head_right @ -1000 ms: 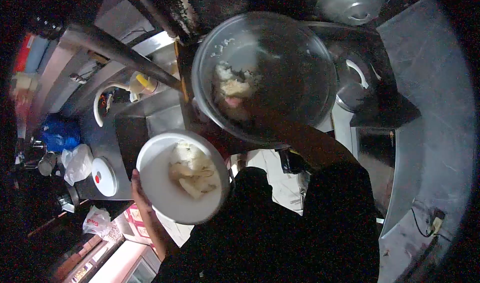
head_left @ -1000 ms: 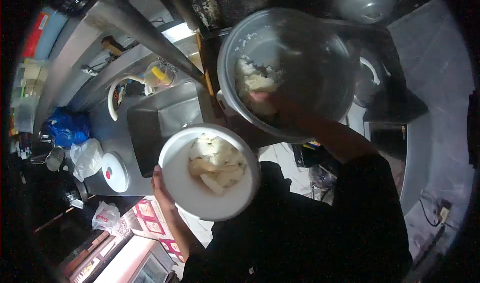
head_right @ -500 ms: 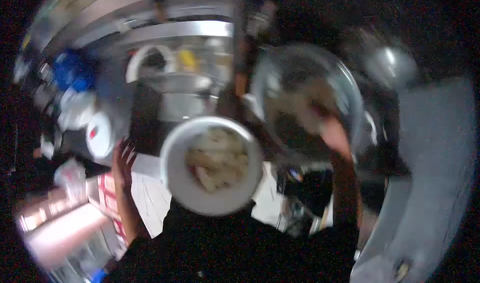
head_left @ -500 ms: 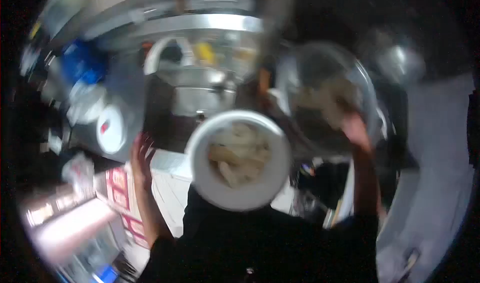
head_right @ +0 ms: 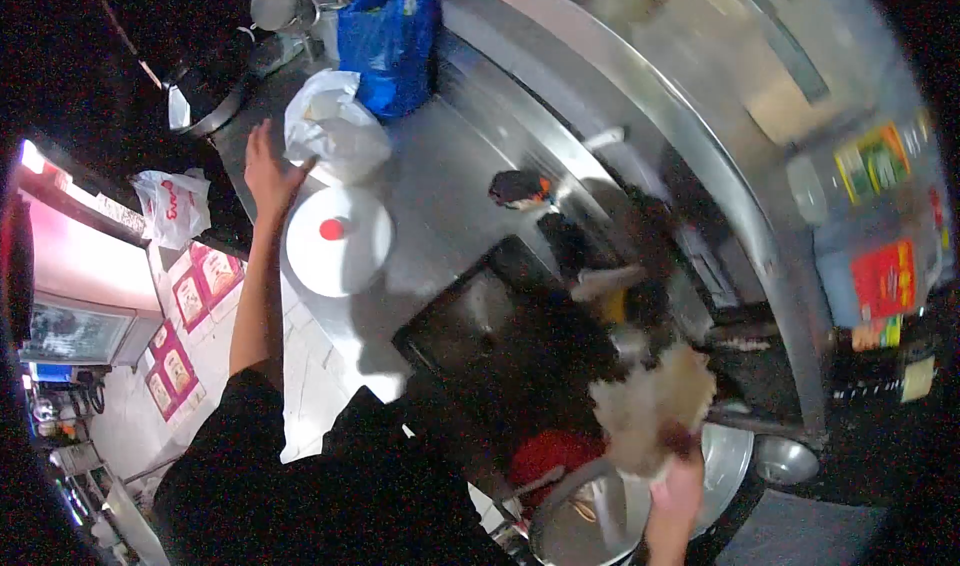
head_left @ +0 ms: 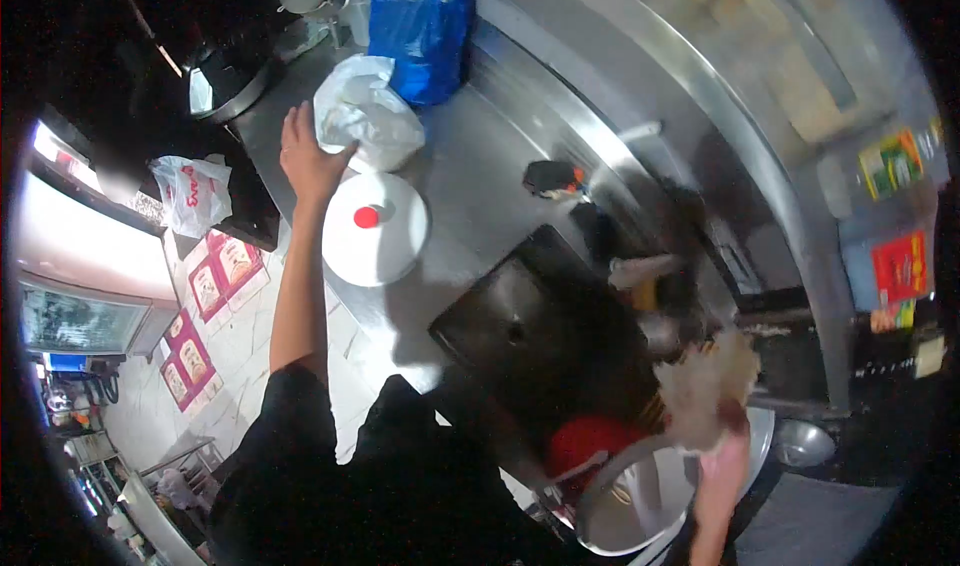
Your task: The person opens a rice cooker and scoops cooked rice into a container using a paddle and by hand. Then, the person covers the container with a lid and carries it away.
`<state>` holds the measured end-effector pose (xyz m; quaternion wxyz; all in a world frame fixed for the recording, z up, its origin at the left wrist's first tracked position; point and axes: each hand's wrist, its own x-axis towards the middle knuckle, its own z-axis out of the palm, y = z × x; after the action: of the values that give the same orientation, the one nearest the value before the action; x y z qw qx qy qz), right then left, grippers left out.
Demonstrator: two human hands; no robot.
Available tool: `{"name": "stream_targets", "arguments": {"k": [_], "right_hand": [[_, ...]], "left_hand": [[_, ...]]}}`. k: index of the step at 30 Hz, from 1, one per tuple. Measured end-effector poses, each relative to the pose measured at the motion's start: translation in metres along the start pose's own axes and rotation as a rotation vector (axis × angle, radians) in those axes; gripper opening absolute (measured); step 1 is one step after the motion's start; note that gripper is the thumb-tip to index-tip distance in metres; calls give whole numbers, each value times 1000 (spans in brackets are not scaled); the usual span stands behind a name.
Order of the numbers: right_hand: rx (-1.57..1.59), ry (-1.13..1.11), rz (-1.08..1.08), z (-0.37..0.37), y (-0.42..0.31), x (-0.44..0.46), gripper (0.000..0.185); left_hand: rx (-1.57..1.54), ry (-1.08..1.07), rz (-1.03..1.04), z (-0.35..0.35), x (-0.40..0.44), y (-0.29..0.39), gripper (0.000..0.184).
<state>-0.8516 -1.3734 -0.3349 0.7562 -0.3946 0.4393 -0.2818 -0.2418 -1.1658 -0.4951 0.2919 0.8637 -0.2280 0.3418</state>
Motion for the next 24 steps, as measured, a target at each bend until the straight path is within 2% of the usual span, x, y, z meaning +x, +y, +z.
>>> {"name": "stream_targets", "arguments": {"k": [1, 2, 3, 4, 5, 6, 7, 9, 10, 12, 13, 14, 16, 20, 21, 24], "right_hand": [[25, 73, 4, 24, 13, 26, 67], [-56, 30, 114, 46, 22, 65, 75], [-117, -100, 84, 96, 29, 90, 76], [-175, -231, 45, 147, 35, 116, 78], [-224, -356, -1, 198, 42, 142, 80], [-247, -464, 10, 270, 39, 150, 69], [-243, -533, 14, 302, 56, 185, 63], [-276, -678, 39, 358, 91, 253, 53], [-306, -752, 63, 391, 103, 275, 47], [-239, -825, 40, 456, 124, 297, 41], [-178, -881, 106, 482, 141, 318, 39], [-115, -931, 171, 504, 161, 343, 38], [-55, -1047, 455, 536, 194, 377, 38], [-179, -1036, 628, 564, 232, 406, 36], [-248, -1013, 574, 565, 235, 411, 40], [-639, -952, 127, 558, 242, 425, 47]], "left_hand": [[53, -177, 23, 23, 4, -29, 57], [104, -351, 50, 47, 4, -58, 57], [-112, -585, -10, 55, 8, -63, 48], [-334, -423, 155, 74, -3, -78, 33], [-409, -495, 280, 58, 6, -61, 18], [-281, -595, 263, 41, 9, -45, 12], [-263, -541, 325, 32, 6, -39, 11], [-167, -701, 298, 28, 3, -36, 12], [-145, -650, 359, 33, 0, -40, 12], [-155, -612, 365, 33, 0, -36, 13], [-131, -638, 350, 30, 3, -33, 13], [-111, -665, 337, 29, 7, -30, 12], [-46, -664, 375, 33, 8, -28, 11], [29, -695, 390, 44, 5, -38, 11], [30, -699, 377, 44, 6, -39, 12], [30, -760, 306, 40, 3, -35, 14]]}}
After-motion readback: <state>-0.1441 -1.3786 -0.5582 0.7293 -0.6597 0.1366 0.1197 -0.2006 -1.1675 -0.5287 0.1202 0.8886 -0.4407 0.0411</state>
